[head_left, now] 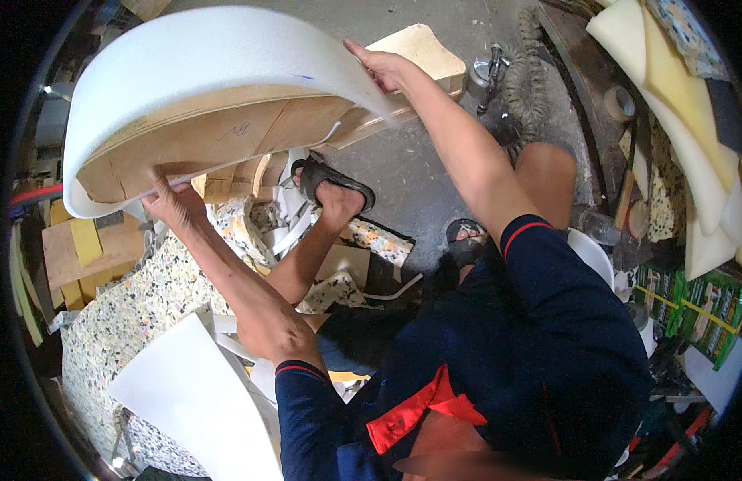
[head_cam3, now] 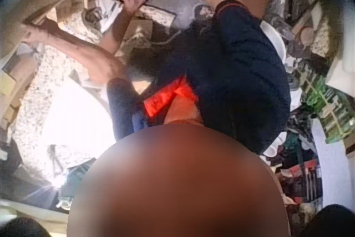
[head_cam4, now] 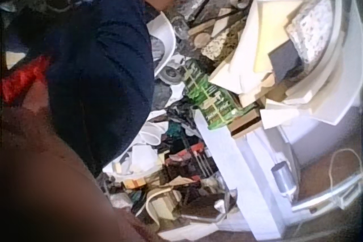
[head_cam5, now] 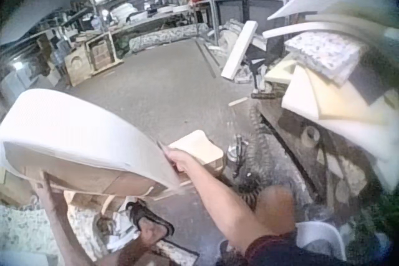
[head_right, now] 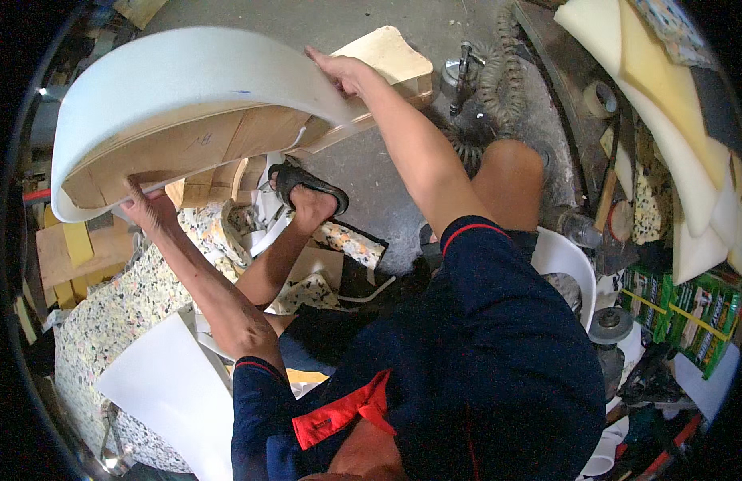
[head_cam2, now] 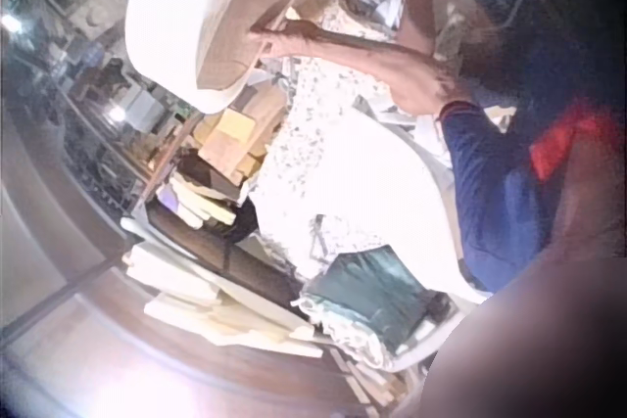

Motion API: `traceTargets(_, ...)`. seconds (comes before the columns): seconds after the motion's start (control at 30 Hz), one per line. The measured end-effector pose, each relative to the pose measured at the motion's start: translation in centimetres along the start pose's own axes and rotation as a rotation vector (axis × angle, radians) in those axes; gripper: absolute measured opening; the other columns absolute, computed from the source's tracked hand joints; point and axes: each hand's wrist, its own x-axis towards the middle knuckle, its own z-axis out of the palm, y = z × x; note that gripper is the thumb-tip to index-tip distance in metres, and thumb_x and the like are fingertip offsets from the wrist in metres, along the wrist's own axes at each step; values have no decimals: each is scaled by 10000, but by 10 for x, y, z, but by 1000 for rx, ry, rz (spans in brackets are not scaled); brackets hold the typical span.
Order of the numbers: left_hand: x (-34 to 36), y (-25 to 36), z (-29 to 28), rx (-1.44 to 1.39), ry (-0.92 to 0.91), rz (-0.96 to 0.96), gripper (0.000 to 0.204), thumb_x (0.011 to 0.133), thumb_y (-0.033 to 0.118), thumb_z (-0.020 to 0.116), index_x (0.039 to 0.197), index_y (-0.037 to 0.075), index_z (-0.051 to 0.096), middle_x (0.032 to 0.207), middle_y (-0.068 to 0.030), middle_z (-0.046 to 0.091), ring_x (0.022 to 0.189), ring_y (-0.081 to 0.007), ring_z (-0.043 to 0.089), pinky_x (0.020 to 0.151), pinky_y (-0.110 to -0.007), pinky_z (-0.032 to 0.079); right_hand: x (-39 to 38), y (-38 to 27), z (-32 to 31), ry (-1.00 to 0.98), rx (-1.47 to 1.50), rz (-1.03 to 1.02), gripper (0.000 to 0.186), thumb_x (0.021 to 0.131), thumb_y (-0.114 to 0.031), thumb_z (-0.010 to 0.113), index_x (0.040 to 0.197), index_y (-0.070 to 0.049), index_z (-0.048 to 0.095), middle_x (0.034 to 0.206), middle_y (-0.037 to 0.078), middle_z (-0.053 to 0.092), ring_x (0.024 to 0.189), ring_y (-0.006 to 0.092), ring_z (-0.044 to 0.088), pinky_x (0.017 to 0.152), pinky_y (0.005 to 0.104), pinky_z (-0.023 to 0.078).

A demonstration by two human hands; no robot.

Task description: The person applies adhesive to a curved wooden piece using a spray gun, then presses a white foam sheet onto the glued surface. The person smooths the foam, trims excess material with a knife, and repositions the foam to ensure full coverage.

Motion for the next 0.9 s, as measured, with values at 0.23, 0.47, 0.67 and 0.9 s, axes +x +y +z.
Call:
traceTargets(0.23,0,-5,-5,47,30,55,468,930,230,736,1292,22,525,1273,-152,614,1103,-246,627,871,-441,591,-58,19,4,259,293,-79,985,880,-749,546,1423,68,448,1259,233,613,1114,288,610,903,456,522)
traceTargets(0.47,2,-6,-10,43,10,48,516,904,244,767,1298,23,519,1270,-138,617,1086,-233,627,840,-391,591,-72,7,-11,130,134,-216,744,886,-571,702,1285,49,603,1185,238,668,1019,323,671,885,466,548)
traceTargets(0.67,-5,-4,-15,22,60,28,490,899,209,770,1288,50,516,1266,-121,615,1114,-224,619,893,-389,583,-76,-83,-94,674,-287,-660,352,918,-337,704,878,10,666,810,98,683,686,190,632,610,387,523)
traceTargets(0.9,12,-8,-22,50,57,-5,444,888,215,787,1218,61,534,1206,-101,640,1043,-207,626,834,-369,582,5,-23,-76,785,-630,-450,600,829,-506,765,1095,25,680,1018,206,716,897,302,700,827,426,559)
